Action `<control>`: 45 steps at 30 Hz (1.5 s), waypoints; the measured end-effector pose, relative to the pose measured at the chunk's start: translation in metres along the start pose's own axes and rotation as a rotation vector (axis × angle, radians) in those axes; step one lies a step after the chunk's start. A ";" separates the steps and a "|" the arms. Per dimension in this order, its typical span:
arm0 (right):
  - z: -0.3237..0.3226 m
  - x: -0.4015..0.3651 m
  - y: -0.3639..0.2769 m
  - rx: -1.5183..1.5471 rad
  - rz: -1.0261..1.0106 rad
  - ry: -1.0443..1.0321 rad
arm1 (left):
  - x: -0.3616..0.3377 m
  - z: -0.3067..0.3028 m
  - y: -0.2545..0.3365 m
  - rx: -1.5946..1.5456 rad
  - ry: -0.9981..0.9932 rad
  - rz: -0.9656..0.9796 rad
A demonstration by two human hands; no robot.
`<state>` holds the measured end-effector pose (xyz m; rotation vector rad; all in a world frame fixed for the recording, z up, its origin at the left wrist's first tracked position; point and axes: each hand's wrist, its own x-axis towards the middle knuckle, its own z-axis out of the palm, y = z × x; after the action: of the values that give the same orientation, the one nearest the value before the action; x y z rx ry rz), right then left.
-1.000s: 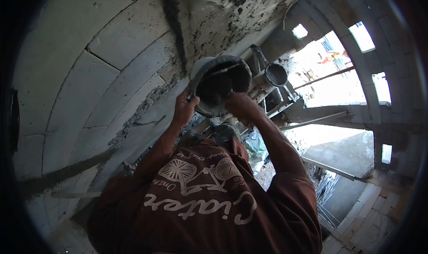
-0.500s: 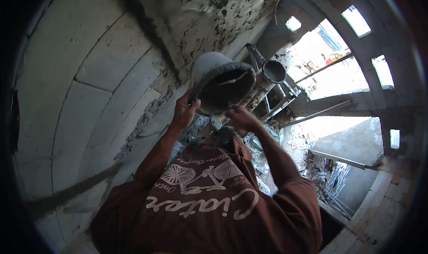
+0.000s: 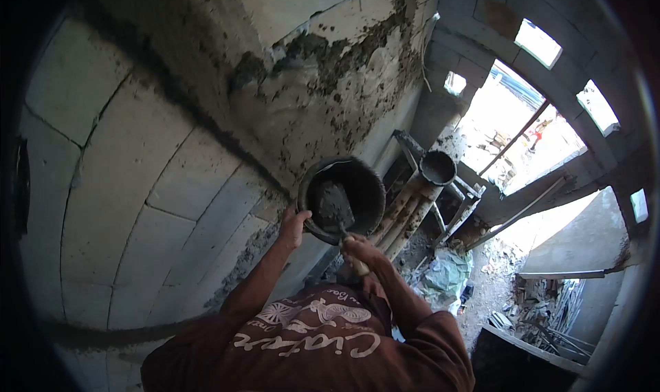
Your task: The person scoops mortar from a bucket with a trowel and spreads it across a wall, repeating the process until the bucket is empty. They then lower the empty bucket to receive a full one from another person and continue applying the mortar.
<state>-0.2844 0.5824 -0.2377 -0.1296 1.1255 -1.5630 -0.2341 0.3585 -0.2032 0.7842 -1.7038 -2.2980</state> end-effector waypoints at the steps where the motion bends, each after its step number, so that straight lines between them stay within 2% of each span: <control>1: -0.005 -0.002 0.004 -0.001 -0.012 0.000 | 0.006 0.001 -0.005 0.005 -0.008 0.009; 3: -0.006 -0.013 0.004 0.302 -0.025 -0.044 | 0.014 -0.002 -0.015 -0.254 0.130 -0.240; 4: 0.001 -0.028 -0.009 0.432 -0.082 0.002 | 0.028 -0.015 -0.038 -0.325 0.164 -0.287; 5: -0.005 -0.039 -0.017 0.435 -0.087 0.009 | 0.038 -0.027 -0.050 -0.322 0.156 -0.290; 7: -0.029 -0.065 -0.032 0.617 -0.255 0.055 | 0.046 -0.045 -0.064 -0.492 0.224 -0.473; 9: -0.058 -0.091 -0.053 0.541 -0.600 0.290 | 0.031 -0.056 -0.062 -0.513 0.294 -0.505; 10: -0.092 -0.107 -0.051 0.346 -0.685 0.491 | 0.023 -0.063 -0.062 -0.533 0.366 -0.530; 11: -0.106 -0.133 -0.073 0.157 -0.792 0.599 | 0.016 -0.074 -0.067 -0.564 0.358 -0.535; 13: -0.138 -0.166 -0.113 0.165 -0.984 0.886 | -0.004 -0.100 -0.081 -0.615 0.359 -0.526; 15: -0.152 -0.182 -0.161 -0.245 -1.307 1.272 | -0.028 -0.115 -0.093 -0.634 0.411 -0.534; 17: -0.182 -0.176 -0.193 -0.147 -1.267 1.779 | -0.058 -0.139 -0.122 -0.639 0.491 -0.559; 18: -0.170 -0.160 -0.219 -0.062 -1.106 2.063 | -0.066 -0.154 -0.144 -0.643 0.527 -0.560; 19: -0.184 -0.133 -0.227 -0.038 -1.063 2.311 | -0.082 -0.143 -0.131 -0.542 0.604 -0.571; 20: -0.191 -0.095 -0.234 -0.080 -0.994 2.448 | -0.099 -0.127 -0.110 -0.437 0.682 -0.575; 21: -0.189 -0.043 -0.237 -0.185 -0.947 2.456 | -0.108 -0.127 -0.116 -0.473 0.688 -0.500; 22: -0.180 0.026 -0.233 -0.344 -0.945 2.365 | -0.118 -0.133 -0.126 -0.507 0.696 -0.430; 23: -0.155 0.098 -0.225 -0.547 -0.967 2.137 | -0.122 -0.147 -0.139 -0.510 0.708 -0.427; 25: -0.051 0.200 -0.204 -0.771 -1.056 1.500 | -0.149 -0.173 -0.188 -0.594 0.782 -0.514; 26: 0.013 0.217 -0.193 -0.732 -1.129 1.217 | -0.153 -0.176 -0.190 -0.667 0.791 -0.551; 27: 0.076 0.206 -0.186 -0.568 -1.199 1.006 | -0.138 -0.177 -0.182 -0.654 0.771 -0.543; 28: 0.125 0.191 -0.178 -0.390 -1.179 0.858 | -0.134 -0.168 -0.175 -0.652 0.670 -0.504; 29: 0.148 0.169 -0.162 -0.325 -1.007 0.783 | -0.154 -0.163 -0.169 -0.640 0.595 -0.491; 30: 0.172 0.147 -0.146 -0.268 -0.830 0.719 | -0.168 -0.160 -0.166 -0.625 0.610 -0.514; 32: 0.166 0.098 -0.110 -0.414 -0.588 0.487 | -0.149 -0.155 -0.160 -0.442 0.737 -0.465; 34: 0.118 0.073 -0.053 -0.937 -0.596 0.389 | -0.138 -0.157 -0.156 -0.513 0.640 -0.395; 35: 0.080 0.070 -0.015 -1.270 -0.419 0.246 | -0.131 -0.153 -0.145 -0.361 0.588 -0.321; 36: 0.038 0.072 0.020 -1.544 -0.350 0.099 | -0.129 -0.130 -0.107 -0.340 0.495 -0.178; 37: -0.003 0.073 0.054 -1.795 -0.320 -0.075 | -0.118 -0.137 -0.111 -0.269 0.324 0.018; 38: 0.011 0.063 0.045 -1.816 -0.200 -0.046 | -0.116 -0.125 -0.089 -0.224 0.374 -0.082; 39: 0.028 0.051 0.031 -1.839 -0.079 -0.017 | -0.110 -0.131 -0.096 -0.048 0.454 -0.155; 40: 0.056 0.052 0.010 -1.770 0.002 0.090 | -0.113 -0.115 -0.056 -0.076 0.310 -0.130; 41: 0.070 0.065 -0.007 -1.715 0.059 0.227 | -0.101 -0.109 -0.043 0.017 0.256 -0.005; 42: 0.083 0.082 0.003 -1.823 -0.015 0.273 | -0.096 -0.103 -0.038 0.105 0.194 0.115; 44: 0.101 0.087 0.012 -1.919 -0.104 0.346 | -0.087 -0.100 -0.018 0.137 0.137 0.112; 45: 0.110 0.077 0.001 -1.997 -0.201 0.148 | -0.083 -0.099 -0.008 0.173 0.075 0.113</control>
<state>-0.2425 0.4566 -0.2161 -1.4355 2.3988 -0.0166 -0.1124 0.3145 -0.2060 0.7730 -1.8807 -2.0424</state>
